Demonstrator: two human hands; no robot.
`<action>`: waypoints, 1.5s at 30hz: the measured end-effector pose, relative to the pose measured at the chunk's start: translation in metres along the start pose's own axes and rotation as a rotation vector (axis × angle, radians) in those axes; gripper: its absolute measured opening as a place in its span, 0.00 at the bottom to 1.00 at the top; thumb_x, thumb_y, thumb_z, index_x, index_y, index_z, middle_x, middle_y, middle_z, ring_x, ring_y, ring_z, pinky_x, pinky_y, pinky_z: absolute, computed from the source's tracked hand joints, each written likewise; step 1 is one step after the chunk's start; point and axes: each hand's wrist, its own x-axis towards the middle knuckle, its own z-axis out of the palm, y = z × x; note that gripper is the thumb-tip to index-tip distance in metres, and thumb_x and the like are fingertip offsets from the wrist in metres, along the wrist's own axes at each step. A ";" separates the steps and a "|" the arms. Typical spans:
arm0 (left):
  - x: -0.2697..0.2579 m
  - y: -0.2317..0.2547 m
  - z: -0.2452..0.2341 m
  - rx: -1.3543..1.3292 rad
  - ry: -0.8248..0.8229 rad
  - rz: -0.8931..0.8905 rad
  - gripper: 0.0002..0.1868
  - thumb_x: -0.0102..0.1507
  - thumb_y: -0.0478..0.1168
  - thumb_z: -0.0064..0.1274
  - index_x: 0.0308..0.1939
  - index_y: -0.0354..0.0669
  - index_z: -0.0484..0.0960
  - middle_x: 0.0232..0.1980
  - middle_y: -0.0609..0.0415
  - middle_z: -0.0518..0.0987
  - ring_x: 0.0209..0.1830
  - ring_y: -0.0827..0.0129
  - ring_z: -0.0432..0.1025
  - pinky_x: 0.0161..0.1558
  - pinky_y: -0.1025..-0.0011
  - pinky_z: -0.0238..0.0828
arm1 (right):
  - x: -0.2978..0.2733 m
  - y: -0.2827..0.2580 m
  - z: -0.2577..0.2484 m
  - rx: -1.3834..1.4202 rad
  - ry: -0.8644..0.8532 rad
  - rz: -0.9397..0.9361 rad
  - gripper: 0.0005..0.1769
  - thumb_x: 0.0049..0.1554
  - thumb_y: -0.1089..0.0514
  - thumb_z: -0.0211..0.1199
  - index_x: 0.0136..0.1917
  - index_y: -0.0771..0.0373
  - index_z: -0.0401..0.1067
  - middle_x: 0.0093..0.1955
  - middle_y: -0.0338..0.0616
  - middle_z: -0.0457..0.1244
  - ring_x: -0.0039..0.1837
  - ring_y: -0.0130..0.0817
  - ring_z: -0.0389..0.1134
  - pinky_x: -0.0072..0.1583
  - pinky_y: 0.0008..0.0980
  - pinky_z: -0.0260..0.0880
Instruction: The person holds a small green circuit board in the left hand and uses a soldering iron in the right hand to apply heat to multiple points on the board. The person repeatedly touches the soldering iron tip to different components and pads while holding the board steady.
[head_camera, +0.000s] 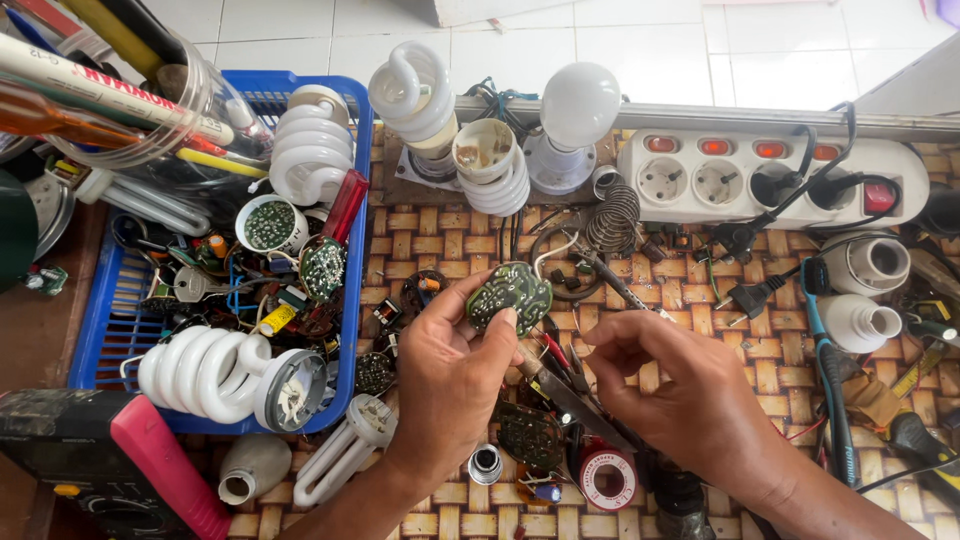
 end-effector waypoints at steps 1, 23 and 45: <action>0.000 -0.001 0.000 0.000 0.003 -0.001 0.19 0.58 0.30 0.53 0.53 0.30 0.80 0.37 0.47 0.84 0.21 0.75 0.70 0.26 0.77 0.78 | 0.001 -0.003 0.002 0.002 -0.003 0.000 0.08 0.50 0.65 0.65 0.44 0.58 0.73 0.37 0.30 0.68 0.35 0.17 0.67 0.39 0.18 0.72; -0.004 -0.021 0.010 -0.175 -0.070 -0.075 0.19 0.57 0.31 0.53 0.53 0.30 0.79 0.42 0.46 0.83 0.35 0.69 0.75 0.34 0.73 0.78 | 0.005 -0.006 0.023 -0.132 0.175 -0.370 0.07 0.56 0.66 0.63 0.50 0.64 0.73 0.45 0.43 0.69 0.42 0.30 0.71 0.44 0.26 0.72; -0.002 -0.029 0.014 -0.216 -0.060 -0.054 0.20 0.56 0.29 0.58 0.53 0.31 0.80 0.43 0.47 0.83 0.37 0.72 0.74 0.35 0.73 0.79 | 0.004 -0.010 0.020 -0.045 0.135 -0.230 0.08 0.56 0.67 0.63 0.50 0.63 0.71 0.41 0.36 0.67 0.37 0.27 0.67 0.44 0.24 0.69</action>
